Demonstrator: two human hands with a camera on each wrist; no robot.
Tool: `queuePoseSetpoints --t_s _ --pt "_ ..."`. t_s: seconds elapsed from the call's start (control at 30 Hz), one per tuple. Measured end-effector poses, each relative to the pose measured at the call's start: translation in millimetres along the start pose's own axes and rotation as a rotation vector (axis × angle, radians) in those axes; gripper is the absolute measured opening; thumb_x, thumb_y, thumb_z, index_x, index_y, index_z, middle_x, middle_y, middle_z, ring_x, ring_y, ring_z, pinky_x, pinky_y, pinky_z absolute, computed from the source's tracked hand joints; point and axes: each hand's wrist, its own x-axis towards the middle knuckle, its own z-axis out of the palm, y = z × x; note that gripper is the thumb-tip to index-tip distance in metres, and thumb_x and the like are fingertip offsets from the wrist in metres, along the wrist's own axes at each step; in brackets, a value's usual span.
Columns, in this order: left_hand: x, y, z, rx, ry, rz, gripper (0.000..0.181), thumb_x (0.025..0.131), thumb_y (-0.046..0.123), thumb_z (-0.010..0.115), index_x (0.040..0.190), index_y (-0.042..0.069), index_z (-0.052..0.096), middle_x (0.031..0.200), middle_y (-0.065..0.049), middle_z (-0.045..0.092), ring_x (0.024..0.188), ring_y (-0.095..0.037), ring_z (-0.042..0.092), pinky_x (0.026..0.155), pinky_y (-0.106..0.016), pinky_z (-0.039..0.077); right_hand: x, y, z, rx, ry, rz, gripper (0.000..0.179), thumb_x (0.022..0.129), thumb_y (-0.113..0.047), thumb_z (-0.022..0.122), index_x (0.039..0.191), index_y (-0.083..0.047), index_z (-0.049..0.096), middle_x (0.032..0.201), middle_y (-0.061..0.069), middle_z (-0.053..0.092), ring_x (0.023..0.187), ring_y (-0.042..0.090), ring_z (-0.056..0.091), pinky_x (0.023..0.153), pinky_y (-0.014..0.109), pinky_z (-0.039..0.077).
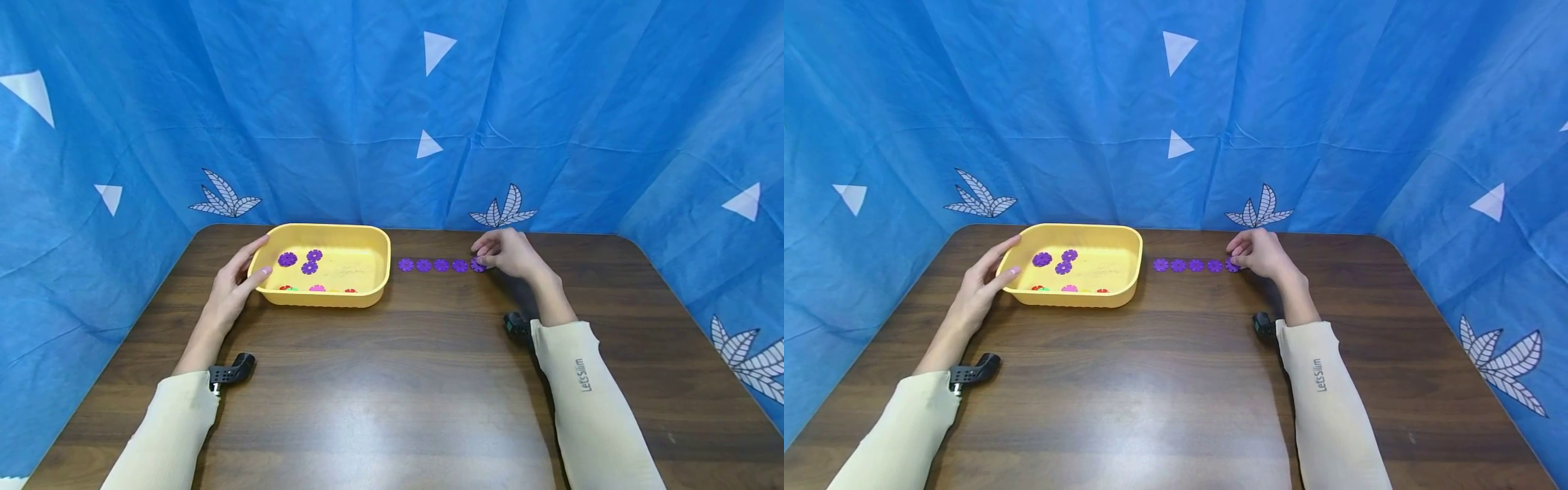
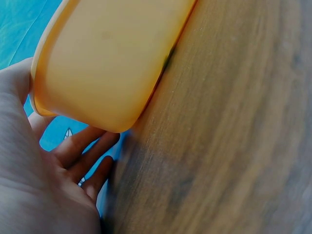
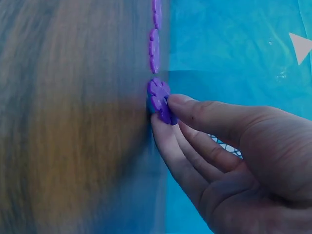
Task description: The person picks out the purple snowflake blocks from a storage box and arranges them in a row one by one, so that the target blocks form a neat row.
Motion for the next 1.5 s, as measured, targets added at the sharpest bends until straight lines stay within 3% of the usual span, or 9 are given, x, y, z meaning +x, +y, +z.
queuePoseSetpoints --t_s 0.37,0.77,1.0,1.5 --pt "-0.1 0.6 0.6 -0.001 -0.002 0.001 0.058 0.105 0.023 0.064 0.160 0.026 0.048 0.161 -0.009 0.051 0.126 -0.009 0.058 0.098 -0.006 0.039 1.4 6 3 -0.029 0.006 0.012 0.017 0.098 -0.002 0.071 0.114 0.001 0.076 0.102 0.015 0.076 0.095 0.027 0.072 0.080 0.033 0.054" --pt "0.3 0.8 0.2 0.033 -0.011 -0.025 0.059 0.105 0.030 0.063 0.161 0.031 0.046 0.162 -0.006 0.050 0.126 -0.008 0.054 0.100 -0.009 0.038 2.5 2 3 -0.063 0.136 -0.045 0.015 0.102 -0.013 0.069 0.109 -0.003 0.078 0.102 0.015 0.078 0.095 0.030 0.070 0.081 0.039 0.053" --pt "-1.3 0.9 -1.1 0.037 -0.011 -0.018 0.059 0.105 0.029 0.063 0.162 0.031 0.045 0.162 -0.007 0.050 0.124 -0.011 0.055 0.099 -0.008 0.039 8.3 -18 5 -0.056 0.182 -0.105 0.015 0.101 -0.012 0.070 0.109 0.000 0.077 0.102 0.017 0.078 0.098 0.033 0.072 0.091 0.050 0.053" --pt "-0.9 -0.5 0.8 0.046 -0.005 -0.032 0.059 0.105 0.031 0.062 0.161 0.032 0.045 0.163 -0.004 0.049 0.127 -0.021 0.054 0.100 -0.010 0.038 34.9 -80 39 0.042 0.210 -0.181 0.018 0.102 -0.013 0.068 0.115 -0.003 0.076 0.103 0.013 0.077 0.097 0.030 0.072 0.092 0.048 0.055"
